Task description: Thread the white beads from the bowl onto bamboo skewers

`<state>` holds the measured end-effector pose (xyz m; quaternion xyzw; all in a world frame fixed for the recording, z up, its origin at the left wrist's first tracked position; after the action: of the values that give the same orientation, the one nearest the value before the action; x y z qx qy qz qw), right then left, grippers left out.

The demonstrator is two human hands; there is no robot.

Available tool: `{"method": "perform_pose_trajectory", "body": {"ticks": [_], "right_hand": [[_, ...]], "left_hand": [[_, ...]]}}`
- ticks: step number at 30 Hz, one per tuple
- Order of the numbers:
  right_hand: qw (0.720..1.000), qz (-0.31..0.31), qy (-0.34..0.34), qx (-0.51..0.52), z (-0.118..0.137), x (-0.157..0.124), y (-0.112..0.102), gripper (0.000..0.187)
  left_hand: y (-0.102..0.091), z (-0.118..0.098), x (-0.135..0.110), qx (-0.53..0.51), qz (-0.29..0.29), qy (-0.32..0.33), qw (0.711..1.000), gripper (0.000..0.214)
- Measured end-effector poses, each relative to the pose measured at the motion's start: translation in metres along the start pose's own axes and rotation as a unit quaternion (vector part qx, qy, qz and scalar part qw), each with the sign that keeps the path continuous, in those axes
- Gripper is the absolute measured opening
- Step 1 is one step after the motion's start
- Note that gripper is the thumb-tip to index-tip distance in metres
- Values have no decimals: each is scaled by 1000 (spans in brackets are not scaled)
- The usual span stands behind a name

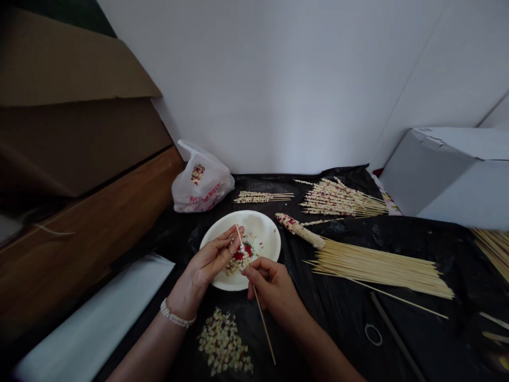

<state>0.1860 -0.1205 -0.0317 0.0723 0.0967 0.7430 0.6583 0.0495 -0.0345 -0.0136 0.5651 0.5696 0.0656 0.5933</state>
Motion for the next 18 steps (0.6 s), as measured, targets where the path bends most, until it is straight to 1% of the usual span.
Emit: {"method": "perform_pose_trajectory", "body": {"ticks": [3,5,8,12,18], "right_hand": [[1000,7,3,0,2,-1,1,33],[1000,11,9,-7,4,-2,2,33],[1000,14,14,-17,6,-3,3,33],[999,22,22,-14,4,-3,5,35],[998,48,43,-5,2,-5,8,37]], "left_hand": [[-4,-4,6,-29,-12,10,999,48],[-6,-6,10,-37,-12,10,999,43],[-8,-9,13,-18,0,2,1000,43],[-9,-9,12,22,12,20,999,48],[-7,-12,7,44,-12,55,997,34]]}}
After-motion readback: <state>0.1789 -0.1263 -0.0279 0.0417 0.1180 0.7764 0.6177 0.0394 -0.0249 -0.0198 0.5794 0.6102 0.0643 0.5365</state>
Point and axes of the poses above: each hand's wrist, its own x-axis towards the middle knuckle, its own y-axis out of the palm, z = x × y, the point moved 2 cm from there along x, towards the middle knuckle, and after that the axes turned 8 degrees about -y, right-handed, at the moved point
